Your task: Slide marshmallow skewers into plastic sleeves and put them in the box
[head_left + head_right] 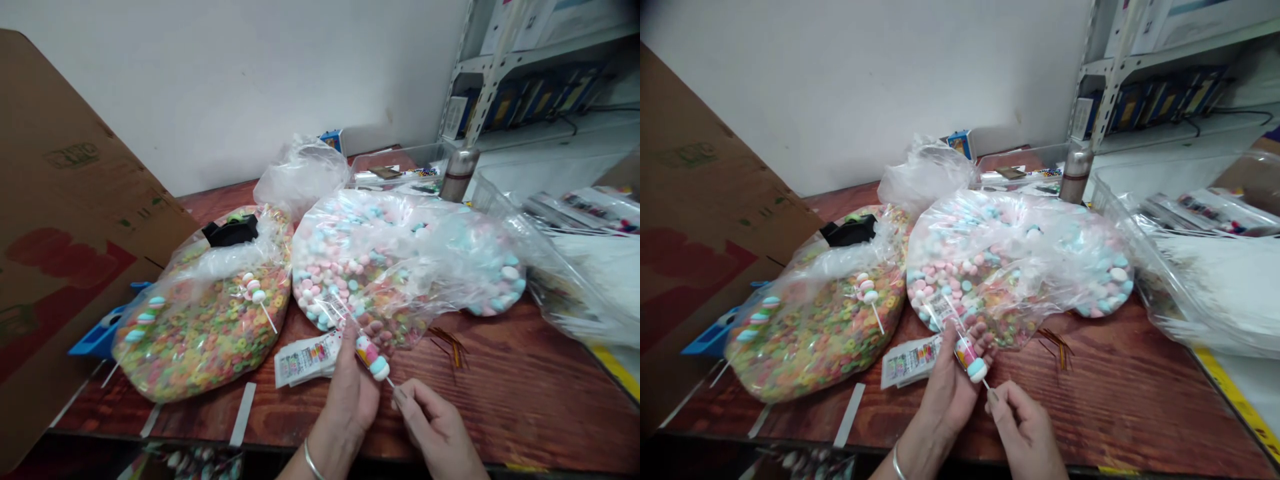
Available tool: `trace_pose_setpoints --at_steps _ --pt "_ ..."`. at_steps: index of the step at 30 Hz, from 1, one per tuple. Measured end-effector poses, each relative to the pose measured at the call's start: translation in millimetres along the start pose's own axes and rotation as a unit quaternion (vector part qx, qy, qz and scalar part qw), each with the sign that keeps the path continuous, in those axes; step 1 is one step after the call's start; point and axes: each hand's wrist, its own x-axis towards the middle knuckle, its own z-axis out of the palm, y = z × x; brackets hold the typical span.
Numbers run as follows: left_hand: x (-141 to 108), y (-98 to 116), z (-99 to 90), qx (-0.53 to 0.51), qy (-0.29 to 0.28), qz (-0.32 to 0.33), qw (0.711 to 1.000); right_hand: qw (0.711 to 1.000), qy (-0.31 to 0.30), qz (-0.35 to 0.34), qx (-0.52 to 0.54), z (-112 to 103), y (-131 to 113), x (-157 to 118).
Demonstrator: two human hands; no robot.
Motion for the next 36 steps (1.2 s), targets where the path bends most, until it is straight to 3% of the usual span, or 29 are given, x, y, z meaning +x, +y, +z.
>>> trace_pose_setpoints --at_steps 3,7,11,13,16,17,18,21,22,23,24,26,28,29,32,36 --pt "4.5 13.1 -4.3 -0.025 -0.049 0.006 0.998 0.986 -0.058 0.085 0.129 0.8 -1.5 -0.7" --pt "9.7 19.3 -10.7 -0.061 -0.083 -0.016 0.995 0.945 -0.099 0.145 0.276 6.0 -16.1 -2.9" --pt "11.0 13.0 -7.3 -0.081 -0.064 -0.033 0.994 0.918 -0.11 0.182 0.334 10.3 -26.3 -5.4" --pt "10.1 8.4 -2.1 -0.077 -0.036 -0.032 0.996 0.934 -0.092 0.165 0.302 10.8 -23.0 -5.2" --pt "7.4 2.7 5.9 -0.062 0.004 -0.019 0.998 0.997 -0.012 0.027 0.071 7.1 -10.6 -4.0" --pt "6.5 1.5 8.0 -0.058 0.012 -0.017 0.998 0.997 0.021 -0.05 -0.051 4.6 -6.0 -3.8" --pt "5.5 0.7 9.8 -0.053 0.017 -0.017 0.998 0.974 0.053 -0.137 -0.175 1.9 -1.7 -3.7" --pt "3.4 -0.6 12.6 -0.039 0.025 -0.022 0.999 0.827 0.13 -0.346 -0.424 -5.7 6.4 -4.0" --pt "2.8 -1.2 12.6 -0.032 0.025 -0.023 0.999 0.796 0.14 -0.376 -0.454 -7.1 6.8 -4.0" --pt "2.0 -2.4 12.1 -0.024 0.024 -0.021 0.999 0.79 0.142 -0.381 -0.459 -7.7 5.9 -3.8" --pt "1.0 -4.3 11.2 -0.016 0.021 -0.018 0.999 0.812 0.136 -0.357 -0.442 -7.5 3.7 -3.3" --pt "-2.1 -10.4 8.3 -0.003 0.007 -0.018 1.0 0.899 0.098 -0.247 -0.349 -4.9 -3.5 -1.0" --pt "-6.4 -18.4 4.5 0.001 0.003 -0.024 1.0 0.972 0.064 -0.115 -0.193 -0.7 -11.8 2.5" --pt "-8.5 -21.9 2.4 0.004 0.003 -0.03 1.0 0.991 0.054 -0.063 -0.105 1.4 -15.4 4.3" --pt "-11.6 -24.5 -2.2 0.018 -0.005 -0.043 0.999 0.993 0.049 0.036 0.102 5.0 -20.9 7.1" --pt "-6.1 -8.4 -1.4 0.005 -0.027 -0.021 0.999 0.983 0.044 0.088 0.156 4.9 -18.2 3.0"
